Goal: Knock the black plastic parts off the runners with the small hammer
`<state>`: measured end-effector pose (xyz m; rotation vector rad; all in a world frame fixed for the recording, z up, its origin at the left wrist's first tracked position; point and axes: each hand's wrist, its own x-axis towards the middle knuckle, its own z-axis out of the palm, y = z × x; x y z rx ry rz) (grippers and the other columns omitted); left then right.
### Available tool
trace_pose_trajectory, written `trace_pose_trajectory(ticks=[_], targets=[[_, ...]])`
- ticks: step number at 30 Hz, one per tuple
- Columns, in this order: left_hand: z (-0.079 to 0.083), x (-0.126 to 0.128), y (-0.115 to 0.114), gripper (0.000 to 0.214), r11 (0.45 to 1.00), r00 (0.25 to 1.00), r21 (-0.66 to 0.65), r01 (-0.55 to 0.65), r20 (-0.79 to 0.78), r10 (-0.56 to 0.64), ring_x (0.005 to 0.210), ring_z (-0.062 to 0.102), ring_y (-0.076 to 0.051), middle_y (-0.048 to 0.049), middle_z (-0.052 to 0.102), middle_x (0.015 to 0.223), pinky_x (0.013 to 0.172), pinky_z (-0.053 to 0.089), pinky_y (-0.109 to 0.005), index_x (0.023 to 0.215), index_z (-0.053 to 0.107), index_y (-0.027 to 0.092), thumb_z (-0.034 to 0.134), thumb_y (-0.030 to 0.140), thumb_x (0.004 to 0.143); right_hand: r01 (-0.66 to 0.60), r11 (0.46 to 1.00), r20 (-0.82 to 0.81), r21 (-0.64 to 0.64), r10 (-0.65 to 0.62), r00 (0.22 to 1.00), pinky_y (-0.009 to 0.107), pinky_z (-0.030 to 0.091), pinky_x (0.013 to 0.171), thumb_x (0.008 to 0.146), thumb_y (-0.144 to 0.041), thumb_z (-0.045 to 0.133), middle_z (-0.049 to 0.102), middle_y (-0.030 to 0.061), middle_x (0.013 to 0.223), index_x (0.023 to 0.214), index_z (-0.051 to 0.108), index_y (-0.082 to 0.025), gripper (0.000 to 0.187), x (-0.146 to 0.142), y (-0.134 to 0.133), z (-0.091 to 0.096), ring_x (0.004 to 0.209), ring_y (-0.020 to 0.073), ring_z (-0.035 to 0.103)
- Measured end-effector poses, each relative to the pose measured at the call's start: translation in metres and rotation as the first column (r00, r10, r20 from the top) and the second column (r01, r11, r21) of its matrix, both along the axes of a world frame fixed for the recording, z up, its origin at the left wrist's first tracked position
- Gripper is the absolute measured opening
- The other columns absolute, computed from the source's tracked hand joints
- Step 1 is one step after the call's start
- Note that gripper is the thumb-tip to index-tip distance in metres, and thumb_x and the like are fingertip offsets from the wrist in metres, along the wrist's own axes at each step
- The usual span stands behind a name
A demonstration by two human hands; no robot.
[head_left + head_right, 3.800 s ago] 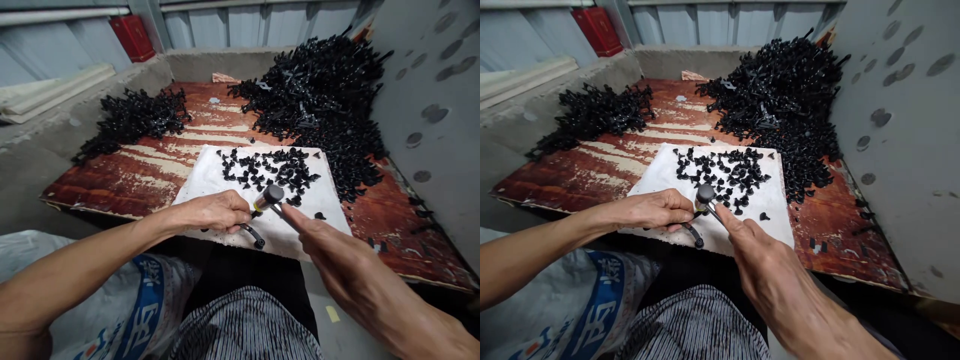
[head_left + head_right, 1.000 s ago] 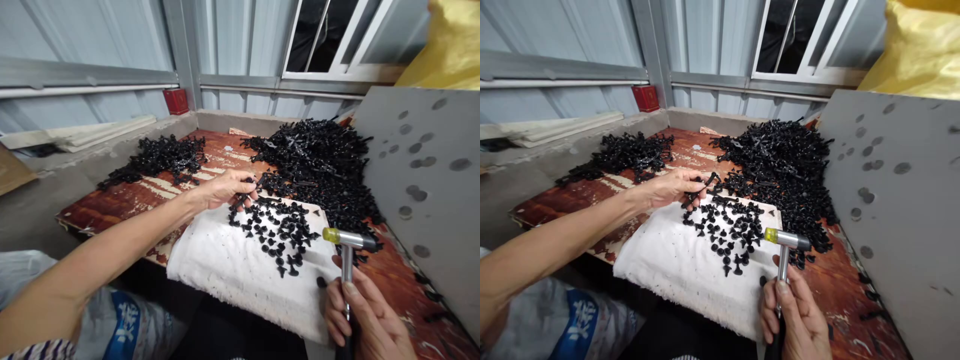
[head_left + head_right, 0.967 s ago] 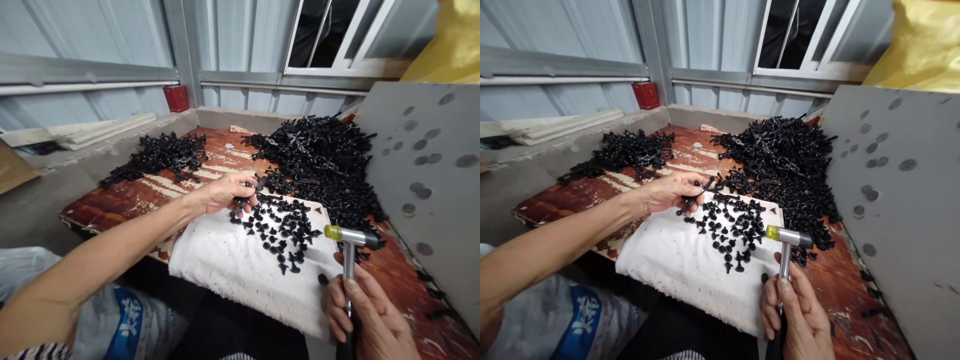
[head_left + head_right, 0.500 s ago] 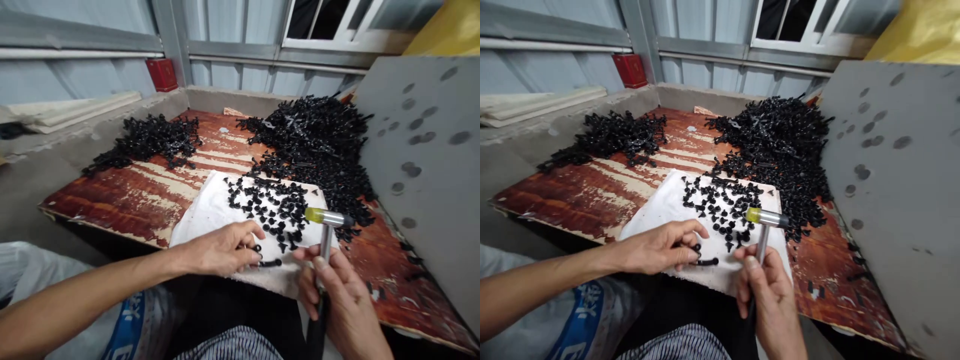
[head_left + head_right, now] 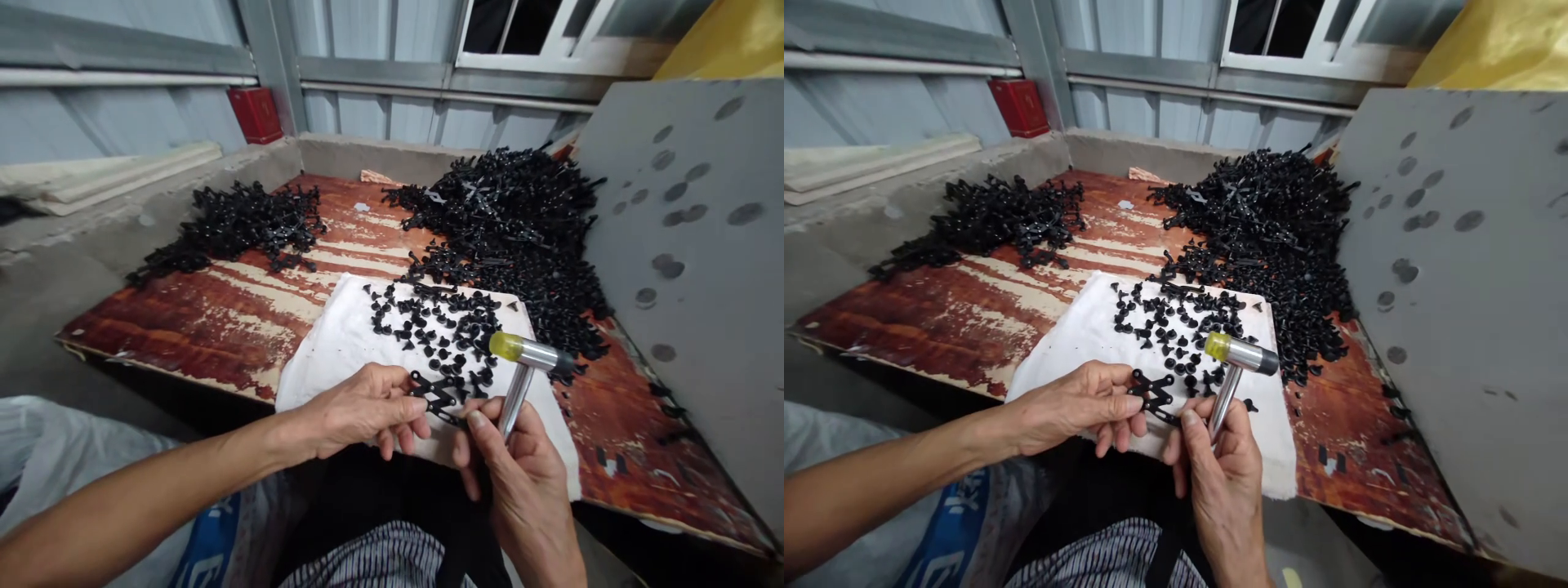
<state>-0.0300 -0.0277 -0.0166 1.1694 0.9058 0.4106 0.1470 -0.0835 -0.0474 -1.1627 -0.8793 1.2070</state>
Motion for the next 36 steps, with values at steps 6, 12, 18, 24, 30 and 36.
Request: trace_pose_trajectory(ticks=[6,12,18,24,30,36], targets=[[0.007,-0.010,0.010,0.043,0.981,0.979,0.142,0.136,-0.170,-0.112,0.065,0.054,-0.009,-0.0018,0.066,0.075,0.056,0.039,-0.020,0.084,0.067,0.013,0.058,0.055,0.086,-0.029,0.999,0.019,-0.017,0.029,0.999,0.012,0.032,0.030,0.081,-0.049,0.073,0.060,-0.0062,0.049,0.081,0.053,-0.022,0.034,-0.007,-0.005,-0.004,0.031,0.0047,0.041],[0.009,-0.006,0.011,0.038,0.977,0.982,0.210,-0.046,-0.172,0.083,0.053,0.045,-0.008,0.0024,0.055,0.059,0.051,0.033,-0.022,0.069,0.059,0.014,0.059,0.048,0.086,-0.165,0.982,0.034,-0.095,0.169,0.985,0.013,0.033,0.034,0.086,-0.051,0.068,0.061,-0.0063,0.051,0.086,0.051,-0.022,0.034,-0.008,-0.007,-0.003,0.034,0.0046,0.042],[0.017,-0.004,0.019,0.023,0.964,0.942,0.047,-0.263,-0.202,0.267,0.050,0.056,-0.008,-0.0022,0.064,0.060,0.046,0.036,-0.019,0.066,0.059,0.013,0.061,0.027,0.085,-0.213,0.971,0.034,-0.107,0.218,0.975,0.014,0.031,0.033,0.086,-0.053,0.066,0.062,-0.0041,0.055,0.090,0.056,-0.021,0.034,-0.007,-0.005,-0.003,0.036,0.0052,0.040],[0.016,-0.011,0.033,0.022,0.977,0.972,-0.068,-0.201,-0.137,0.191,0.052,0.063,-0.010,-0.0070,0.073,0.076,0.037,0.039,-0.018,0.071,0.058,0.013,0.069,0.029,0.080,-0.035,0.993,0.046,-0.111,0.040,0.998,0.014,0.036,0.033,0.083,-0.047,0.072,0.067,0.0001,0.071,0.087,0.062,-0.021,0.028,0.014,-0.008,0.001,0.042,0.0065,0.049],[0.013,0.010,0.035,0.025,0.989,0.989,-0.130,-0.066,-0.138,0.048,0.038,0.052,-0.004,-0.0024,0.068,0.064,0.030,0.027,-0.013,0.066,0.054,0.012,0.063,0.024,0.086,0.070,0.980,-0.017,-0.188,-0.075,0.997,0.012,0.038,0.034,0.076,-0.045,0.079,0.067,-0.0008,0.078,0.086,0.064,-0.021,0.030,0.016,-0.017,0.006,0.045,0.0043,0.047],[0.014,0.020,0.041,0.030,0.989,0.978,-0.129,-0.069,-0.202,0.042,0.033,0.046,-0.002,-0.0015,0.066,0.060,0.029,0.025,-0.013,0.063,0.053,0.012,0.052,0.015,0.093,0.013,0.992,-0.022,-0.122,-0.015,1.000,0.012,0.040,0.033,0.083,-0.041,0.074,0.066,-0.0008,0.079,0.088,0.064,-0.022,0.023,0.025,-0.018,-0.013,0.043,0.0044,0.049]])
